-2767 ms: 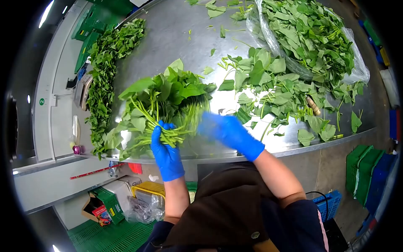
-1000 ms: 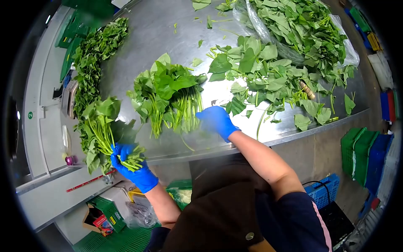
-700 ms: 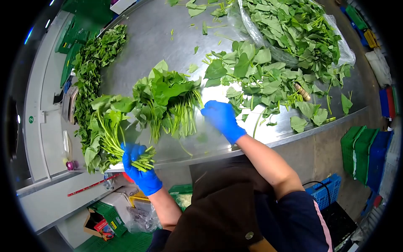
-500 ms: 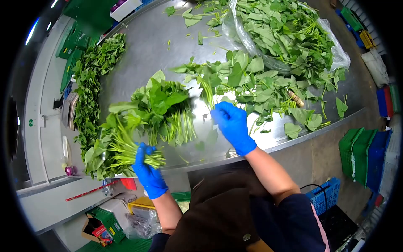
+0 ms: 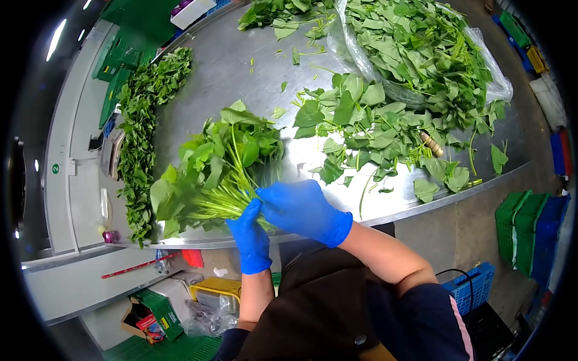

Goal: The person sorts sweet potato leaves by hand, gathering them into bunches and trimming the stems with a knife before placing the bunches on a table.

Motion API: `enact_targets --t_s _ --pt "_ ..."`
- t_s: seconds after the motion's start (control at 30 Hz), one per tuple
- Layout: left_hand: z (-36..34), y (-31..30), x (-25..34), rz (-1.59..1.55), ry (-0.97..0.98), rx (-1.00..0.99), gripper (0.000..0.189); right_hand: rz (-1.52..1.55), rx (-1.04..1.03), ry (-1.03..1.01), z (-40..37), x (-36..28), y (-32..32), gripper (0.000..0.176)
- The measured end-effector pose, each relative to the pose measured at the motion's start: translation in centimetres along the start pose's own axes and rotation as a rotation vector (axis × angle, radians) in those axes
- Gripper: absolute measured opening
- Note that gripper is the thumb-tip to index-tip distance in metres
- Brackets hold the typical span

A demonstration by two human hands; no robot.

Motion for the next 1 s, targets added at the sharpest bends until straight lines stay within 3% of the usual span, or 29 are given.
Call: enact_targets --t_s 0.17,0.27,0.37,0.5,0.53,0.6,0.67,0.7,0.73,0.8,0.83,0.93,0.97,1.0 --pt "0.2 -1.3 -0.5 0.043 0.008 0.065 0.057 -0.065 -0.230 0.117 0.5 0.7 1.3 0.016" --pt "0.1 -1.3 -0.2 0.031 0.015 0.099 0.055 0.036 -0.198 0.120 0.5 1.0 1.3 0.012" --pt "-0.2 -1.7 -0.6 0.000 -0.025 0.185 0.049 0.207 -0.030 0.104 -0.3 1.2 0.8 0.008" --pt "0.0 -0.9 -1.4 -0.073 -0.101 0.143 0.033 0.574 0.126 0.374 -2.6 5.7 2.0 0.009" --pt "0.1 -1.0 -1.2 -0.080 -0.108 0.153 0.031 0.564 0.086 0.526 -2.6 7.3 1.8 0.013" --pt "0.3 -1.2 -0.5 -0.097 -0.118 0.170 0.028 0.822 0.138 0.799 -1.6 10.0 0.0 0.023" --pt "0.5 -1.1 -0.2 -0.103 -0.098 0.147 0.029 0.929 0.040 0.800 -0.3 9.9 0.1 0.034" --pt "0.4 -0.6 0.1 -0.113 -0.098 0.126 0.029 0.926 -0.108 0.981 -0.9 10.4 2.0 0.042" --pt "0.3 -0.1 0.1 -0.125 -0.100 0.101 0.030 0.870 -0.263 0.924 -1.4 10.2 3.7 0.038" --pt "0.7 -0.8 -0.8 -0.134 -0.090 0.093 0.030 0.632 -0.298 0.402 -0.3 6.8 4.4 0.032" --pt "0.8 -1.2 -1.2 -0.128 -0.084 0.098 0.029 0.917 -0.266 0.601 -1.1 6.9 5.2 0.023" --pt "0.8 -2.2 -0.9 -0.173 -0.131 0.090 0.031 0.754 -0.069 0.604 -0.3 7.0 2.4 0.021" --pt "1.2 -2.9 0.0 -0.231 -0.117 0.099 0.034 0.770 -0.015 0.781 -0.5 7.8 1.1 0.023" --pt "1.6 -3.7 0.8 -0.293 -0.103 0.107 0.037 0.823 0.073 0.704 -0.5 9.2 0.4 0.025"
Point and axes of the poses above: each hand's wrist, its own z-axis towards the middle knuckle, its own y-axis out of the palm, x = y × z, the point moved 9 cm from there along z, towards the middle knuckle, and after that the axes turned 6 degrees about y, right-handed, at the moved point
